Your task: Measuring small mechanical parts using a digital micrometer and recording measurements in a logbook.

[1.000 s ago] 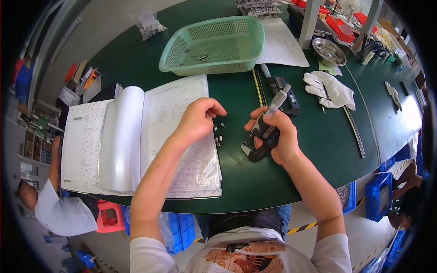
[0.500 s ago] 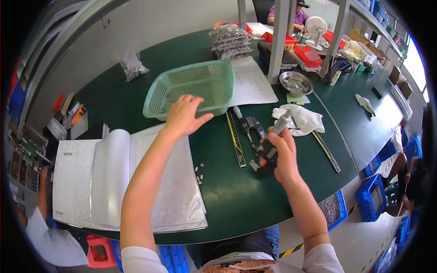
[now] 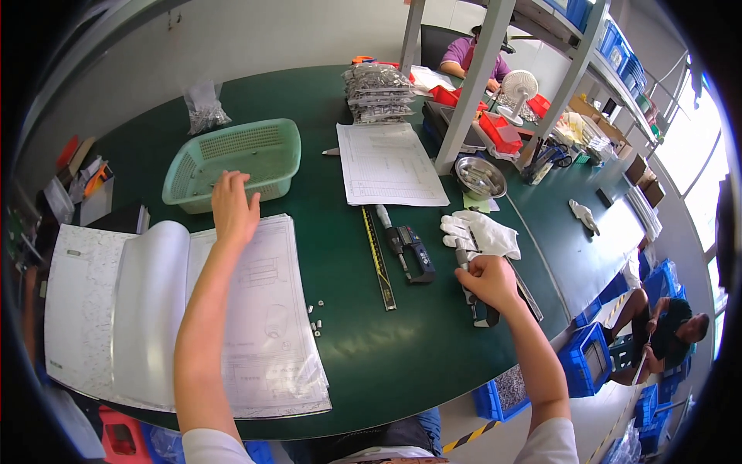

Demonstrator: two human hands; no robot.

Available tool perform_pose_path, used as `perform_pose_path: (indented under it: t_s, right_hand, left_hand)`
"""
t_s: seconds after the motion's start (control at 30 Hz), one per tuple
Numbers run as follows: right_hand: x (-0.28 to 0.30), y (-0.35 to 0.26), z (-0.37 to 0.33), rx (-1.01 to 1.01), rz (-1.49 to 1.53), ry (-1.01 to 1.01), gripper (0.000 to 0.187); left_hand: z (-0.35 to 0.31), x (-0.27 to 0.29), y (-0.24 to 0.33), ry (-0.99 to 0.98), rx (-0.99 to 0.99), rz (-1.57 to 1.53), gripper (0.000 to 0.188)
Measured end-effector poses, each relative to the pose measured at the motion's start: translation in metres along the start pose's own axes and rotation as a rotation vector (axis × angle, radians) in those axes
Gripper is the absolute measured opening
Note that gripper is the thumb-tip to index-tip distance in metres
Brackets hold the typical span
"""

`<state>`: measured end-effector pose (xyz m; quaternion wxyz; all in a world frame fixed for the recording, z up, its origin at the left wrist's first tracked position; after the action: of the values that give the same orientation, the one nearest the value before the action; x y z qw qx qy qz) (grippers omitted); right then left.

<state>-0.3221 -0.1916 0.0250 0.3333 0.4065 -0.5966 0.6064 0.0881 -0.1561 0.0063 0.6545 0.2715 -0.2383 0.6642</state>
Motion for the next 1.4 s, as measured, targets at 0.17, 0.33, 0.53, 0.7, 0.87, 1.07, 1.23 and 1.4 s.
perform_pose_path:
  t_s: [0.17, 0.33, 0.53, 0.7, 0.87, 1.07, 1.23, 1.4]
  right_hand:
    - [-0.005, -0.003, 0.012, 0.186, -0.199, 0.109, 0.025]
    - [-0.01, -0.014, 0.018, 0.503, -0.337, 0.242, 0.022]
    - [-0.02, -0.051, 0.035, 0.239, 0.109, 0.192, 0.017]
    - [-0.043, -0.094, 0.084, -0.554, 1.417, -0.566, 0.054]
    - [-0.066, -0.106, 0.127, -0.965, 2.006, -0.345, 0.045]
    - [-0.079, -0.121, 0.146, -0.534, 1.417, -0.338, 0.016]
    - [-0.045, -0.133, 0.128, -0.366, 1.597, -0.36, 0.021]
    - [-0.001, -0.098, 0.027, -0.212, 1.476, -0.51, 0.025]
  left_hand:
    - [-0.01, 0.009, 0.031, 0.304, 0.14, -0.301, 0.012]
    - [-0.026, -0.002, 0.024, 0.21, 0.244, -0.337, 0.035]
    - [-0.029, 0.0, 0.031, 0.208, 0.312, -0.518, 0.044]
    - [-0.034, -0.003, 0.022, 0.224, 0.438, -0.615, 0.044]
    - [-0.032, -0.007, 0.018, 0.249, 0.519, -0.675, 0.045]
    - [-0.025, -0.006, 0.019, 0.227, 0.503, -0.652, 0.041]
    - [-0.029, -0.017, 0.016, 0.185, 0.544, -0.708, 0.04]
    - [-0.031, -0.005, 0.003, 0.393, 0.75, -1.178, 0.039]
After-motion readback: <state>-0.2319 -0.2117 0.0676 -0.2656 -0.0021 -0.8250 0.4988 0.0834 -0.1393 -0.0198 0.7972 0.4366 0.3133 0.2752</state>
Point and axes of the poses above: each hand's wrist, its own z-axis towards the middle knuckle, its own x-axis out of the back of the hand, y = z × x, the point moved 1 cm from there along z, towards the middle knuckle, and after that the axes turned 9 degrees about -x, right-handed, at the moved point
